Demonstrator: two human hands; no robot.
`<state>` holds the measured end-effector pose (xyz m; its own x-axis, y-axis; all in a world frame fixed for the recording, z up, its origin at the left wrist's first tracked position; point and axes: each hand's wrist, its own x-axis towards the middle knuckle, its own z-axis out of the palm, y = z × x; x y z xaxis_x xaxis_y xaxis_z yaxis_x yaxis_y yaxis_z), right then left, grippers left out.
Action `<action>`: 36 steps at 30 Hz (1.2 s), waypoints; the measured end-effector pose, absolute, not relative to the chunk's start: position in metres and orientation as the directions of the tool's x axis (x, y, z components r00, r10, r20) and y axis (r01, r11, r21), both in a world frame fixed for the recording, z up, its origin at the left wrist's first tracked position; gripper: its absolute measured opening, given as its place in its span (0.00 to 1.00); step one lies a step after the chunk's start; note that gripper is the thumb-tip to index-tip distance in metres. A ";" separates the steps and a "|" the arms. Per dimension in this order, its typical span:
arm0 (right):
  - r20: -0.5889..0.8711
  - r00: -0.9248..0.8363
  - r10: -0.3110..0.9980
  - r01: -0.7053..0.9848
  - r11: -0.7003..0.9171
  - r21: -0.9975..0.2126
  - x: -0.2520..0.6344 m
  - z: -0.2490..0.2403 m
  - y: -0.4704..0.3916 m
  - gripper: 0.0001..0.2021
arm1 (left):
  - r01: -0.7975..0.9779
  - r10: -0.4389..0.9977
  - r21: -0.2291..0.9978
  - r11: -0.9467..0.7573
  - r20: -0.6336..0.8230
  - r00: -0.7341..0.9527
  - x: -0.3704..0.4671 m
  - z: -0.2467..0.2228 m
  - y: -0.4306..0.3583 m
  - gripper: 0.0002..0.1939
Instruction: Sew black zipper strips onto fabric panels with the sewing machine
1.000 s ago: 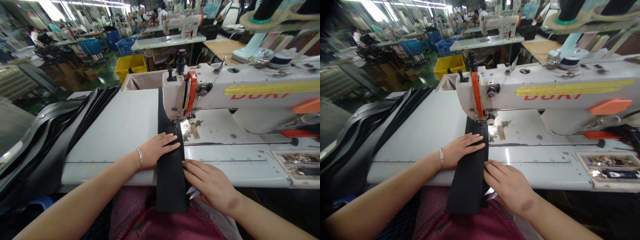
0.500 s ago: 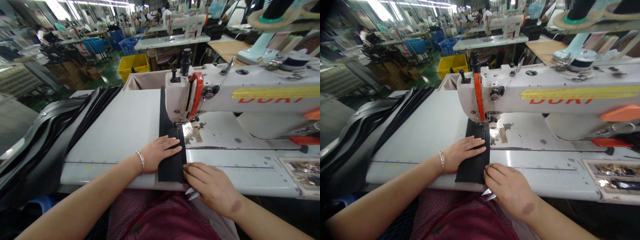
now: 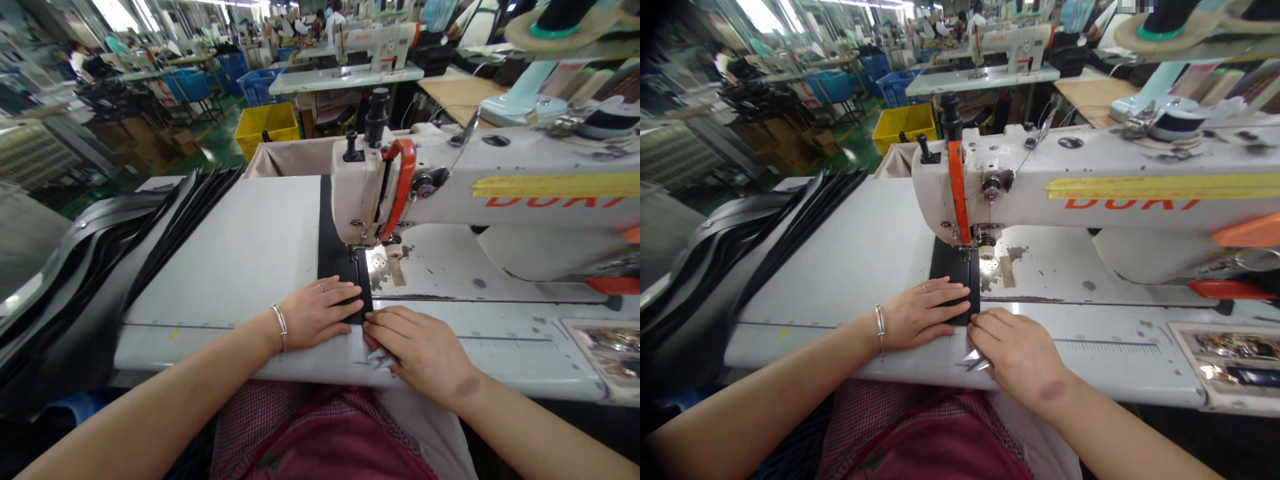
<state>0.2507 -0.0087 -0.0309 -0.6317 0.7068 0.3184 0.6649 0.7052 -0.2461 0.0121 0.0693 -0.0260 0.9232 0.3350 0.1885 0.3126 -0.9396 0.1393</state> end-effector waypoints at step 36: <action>0.239 -0.459 0.856 0.851 0.501 -0.158 0.255 -0.039 0.092 0.17 | 0.481 0.505 0.158 -0.863 0.226 0.833 0.032 -0.026 0.116 0.16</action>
<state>0.2549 0.0916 -0.0386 -0.4595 0.8555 0.2387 0.8509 0.5011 -0.1578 0.0315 0.1162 -0.0265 0.8327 0.5055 0.2261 0.4808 -0.8625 0.1577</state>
